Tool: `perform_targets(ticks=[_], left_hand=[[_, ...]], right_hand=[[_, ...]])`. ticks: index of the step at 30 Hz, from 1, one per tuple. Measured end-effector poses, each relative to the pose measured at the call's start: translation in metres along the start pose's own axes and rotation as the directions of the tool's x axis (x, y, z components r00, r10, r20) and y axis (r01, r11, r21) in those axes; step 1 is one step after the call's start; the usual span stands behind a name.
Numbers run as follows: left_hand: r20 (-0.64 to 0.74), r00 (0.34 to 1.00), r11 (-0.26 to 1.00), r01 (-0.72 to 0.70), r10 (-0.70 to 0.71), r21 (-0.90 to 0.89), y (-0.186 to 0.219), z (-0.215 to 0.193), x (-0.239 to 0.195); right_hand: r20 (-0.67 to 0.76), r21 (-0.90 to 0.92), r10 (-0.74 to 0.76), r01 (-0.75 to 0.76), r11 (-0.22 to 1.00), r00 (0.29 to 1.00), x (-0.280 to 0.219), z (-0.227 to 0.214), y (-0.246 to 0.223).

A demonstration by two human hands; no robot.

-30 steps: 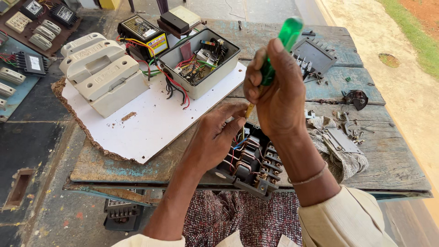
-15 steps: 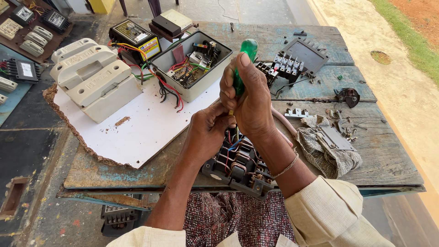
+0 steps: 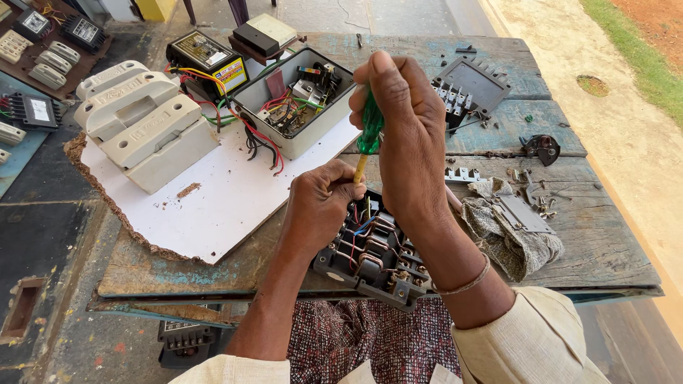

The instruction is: The person uses a screwdriver and pliers to disassemble and work on an electrical component and its housing.

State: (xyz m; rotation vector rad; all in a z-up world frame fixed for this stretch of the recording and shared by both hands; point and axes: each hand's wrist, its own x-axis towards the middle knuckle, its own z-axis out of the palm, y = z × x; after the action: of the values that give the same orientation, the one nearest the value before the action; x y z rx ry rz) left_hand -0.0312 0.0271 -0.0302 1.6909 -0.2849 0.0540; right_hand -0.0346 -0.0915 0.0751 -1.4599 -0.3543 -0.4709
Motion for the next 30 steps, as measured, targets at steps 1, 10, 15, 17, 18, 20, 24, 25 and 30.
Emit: perform_targets(ticks=[1,10,15,17,18,20,24,25,30], left_hand=[[-0.009,1.000,1.000,0.020,-0.020,0.002,0.000,0.000,-0.001],[0.185,0.973,0.981,0.104,-0.135,0.164,0.008,-0.009,0.002],[0.142,0.989,0.972,0.000,-0.035,0.235,0.010,-0.008,0.001],[0.119,0.993,0.975,-0.010,-0.017,0.222,0.004,-0.006,0.003],[0.113,0.994,0.983,-0.009,-0.011,0.181,0.000,-0.004,0.004],[0.108,0.994,0.989,0.021,-0.036,0.143,-0.004,-0.003,0.002],[0.129,0.990,0.991,0.042,-0.058,0.125,-0.003,-0.002,0.003],[0.137,0.990,0.992,0.027,-0.044,0.120,-0.002,-0.003,0.004],[0.181,0.970,0.978,0.134,-0.163,0.159,0.006,-0.006,-0.002]], right_hand=[[-0.013,0.029,0.017,-0.017,0.999,1.000,0.001,0.001,-0.002],[-0.066,0.206,0.050,-0.035,0.978,0.997,0.014,0.010,0.027],[0.181,0.257,0.104,-0.149,0.955,0.978,0.021,0.006,0.026],[0.277,0.279,0.124,-0.203,0.938,0.953,0.026,0.005,0.028],[0.308,0.287,0.134,-0.227,0.931,0.942,0.029,0.004,0.030],[0.437,0.346,0.143,-0.312,0.885,0.888,0.029,-0.001,0.032],[0.579,0.400,0.085,-0.374,0.837,0.811,0.030,-0.015,0.028],[0.567,0.396,0.078,-0.354,0.847,0.820,0.032,-0.016,0.026],[0.314,0.231,0.084,-0.162,0.959,0.946,0.025,-0.023,0.017]])
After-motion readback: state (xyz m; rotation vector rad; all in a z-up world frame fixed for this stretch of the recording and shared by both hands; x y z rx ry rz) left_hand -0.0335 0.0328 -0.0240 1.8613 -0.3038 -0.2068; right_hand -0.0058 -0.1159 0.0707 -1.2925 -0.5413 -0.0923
